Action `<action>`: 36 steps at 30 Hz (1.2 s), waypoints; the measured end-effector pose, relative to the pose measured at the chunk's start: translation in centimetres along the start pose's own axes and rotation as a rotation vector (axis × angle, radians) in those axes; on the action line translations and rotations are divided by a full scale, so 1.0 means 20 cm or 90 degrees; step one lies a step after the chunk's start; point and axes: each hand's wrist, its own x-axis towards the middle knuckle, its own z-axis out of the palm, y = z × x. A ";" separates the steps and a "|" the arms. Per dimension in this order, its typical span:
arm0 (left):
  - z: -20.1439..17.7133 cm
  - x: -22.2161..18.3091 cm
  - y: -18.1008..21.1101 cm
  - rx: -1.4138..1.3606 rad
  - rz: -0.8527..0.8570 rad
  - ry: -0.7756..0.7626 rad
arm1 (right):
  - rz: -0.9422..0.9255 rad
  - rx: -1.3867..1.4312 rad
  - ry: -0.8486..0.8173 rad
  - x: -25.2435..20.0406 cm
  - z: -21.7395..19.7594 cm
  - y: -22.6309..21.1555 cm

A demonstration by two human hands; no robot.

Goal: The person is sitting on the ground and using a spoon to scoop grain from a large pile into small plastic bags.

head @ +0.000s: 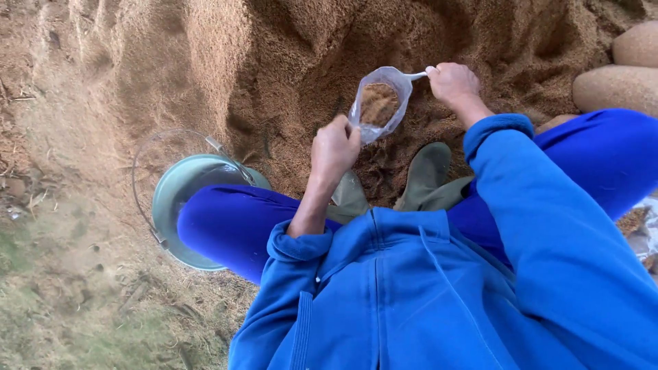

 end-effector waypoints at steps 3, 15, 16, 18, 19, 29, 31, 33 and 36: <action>0.02 0.00 -0.01 -0.008 0.005 0.024 | -0.022 0.058 -0.016 0.01 0.01 0.02; 0.02 -0.09 0.02 -0.052 0.133 0.277 | 0.087 0.075 0.006 0.16 0.12 0.09; 0.02 -0.09 0.05 0.026 0.234 0.308 | 0.075 0.052 -0.001 0.20 0.13 0.07; 0.03 -0.06 0.09 0.106 0.335 0.355 | 0.052 0.025 0.006 0.36 0.24 0.06; 0.05 -0.04 0.10 0.190 0.360 0.294 | 0.128 0.141 0.012 0.49 0.33 0.07; 0.20 -0.02 0.10 0.235 0.487 0.279 | -0.014 0.524 0.075 0.28 0.30 0.20; 0.18 -0.05 0.12 0.208 0.459 0.261 | -0.025 0.545 0.052 0.20 0.20 0.23; 0.15 -0.05 0.11 0.182 0.433 0.261 | -0.052 0.563 0.035 0.14 0.06 0.22; 0.14 -0.05 0.06 0.064 0.337 0.259 | -0.119 0.541 0.004 0.03 -0.13 0.15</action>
